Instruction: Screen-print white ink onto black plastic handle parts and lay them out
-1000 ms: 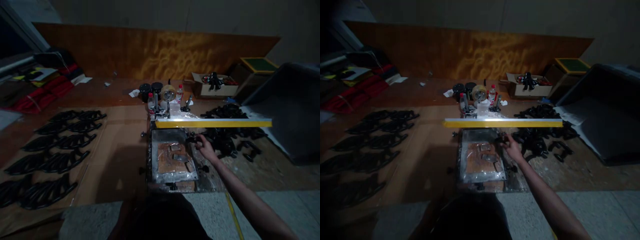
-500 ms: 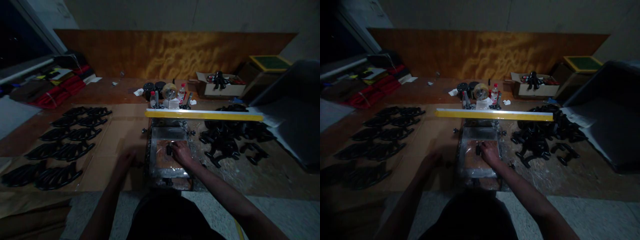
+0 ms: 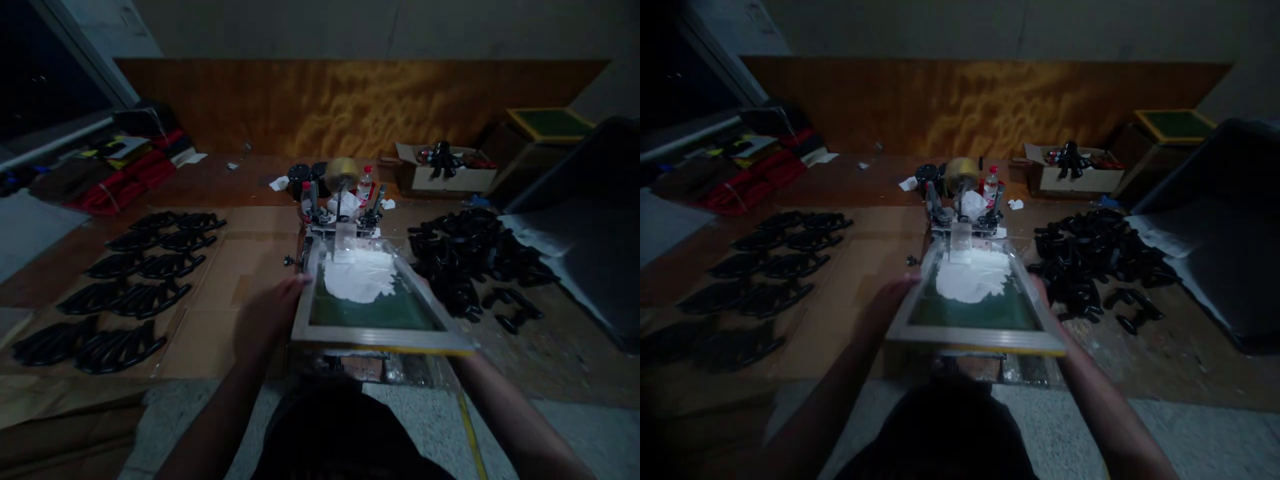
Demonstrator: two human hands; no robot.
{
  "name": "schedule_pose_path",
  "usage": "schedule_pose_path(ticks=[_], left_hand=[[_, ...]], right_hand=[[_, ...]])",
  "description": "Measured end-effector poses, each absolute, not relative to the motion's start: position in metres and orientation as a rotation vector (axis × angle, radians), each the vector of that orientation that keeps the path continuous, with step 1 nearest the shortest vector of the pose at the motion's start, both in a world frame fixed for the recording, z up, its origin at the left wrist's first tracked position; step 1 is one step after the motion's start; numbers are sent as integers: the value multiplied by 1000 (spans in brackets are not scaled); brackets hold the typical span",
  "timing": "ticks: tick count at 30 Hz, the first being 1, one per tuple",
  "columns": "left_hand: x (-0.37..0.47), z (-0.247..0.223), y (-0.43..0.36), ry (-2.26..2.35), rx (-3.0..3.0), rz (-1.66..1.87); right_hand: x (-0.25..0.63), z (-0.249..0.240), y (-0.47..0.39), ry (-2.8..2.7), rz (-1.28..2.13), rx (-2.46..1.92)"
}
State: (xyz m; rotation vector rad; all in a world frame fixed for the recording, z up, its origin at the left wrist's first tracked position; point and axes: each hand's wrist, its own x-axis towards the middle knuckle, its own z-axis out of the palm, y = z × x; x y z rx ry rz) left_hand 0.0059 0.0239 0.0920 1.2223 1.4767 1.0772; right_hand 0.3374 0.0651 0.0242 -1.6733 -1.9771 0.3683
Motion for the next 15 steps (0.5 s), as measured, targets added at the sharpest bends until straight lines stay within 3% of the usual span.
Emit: schedule_pose_path(ticks=[6, 10, 15], left_hand=[[7, 5, 0, 1478, 1118, 812], [7, -25, 8, 1488, 1164, 817], [2, -34, 10, 1499, 1210, 789]], right_hand=[[292, 70, 111, -2095, 35, -1597], [231, 75, 115, -2528, 226, -1598], [238, 53, 74, -2816, 391, -1489]])
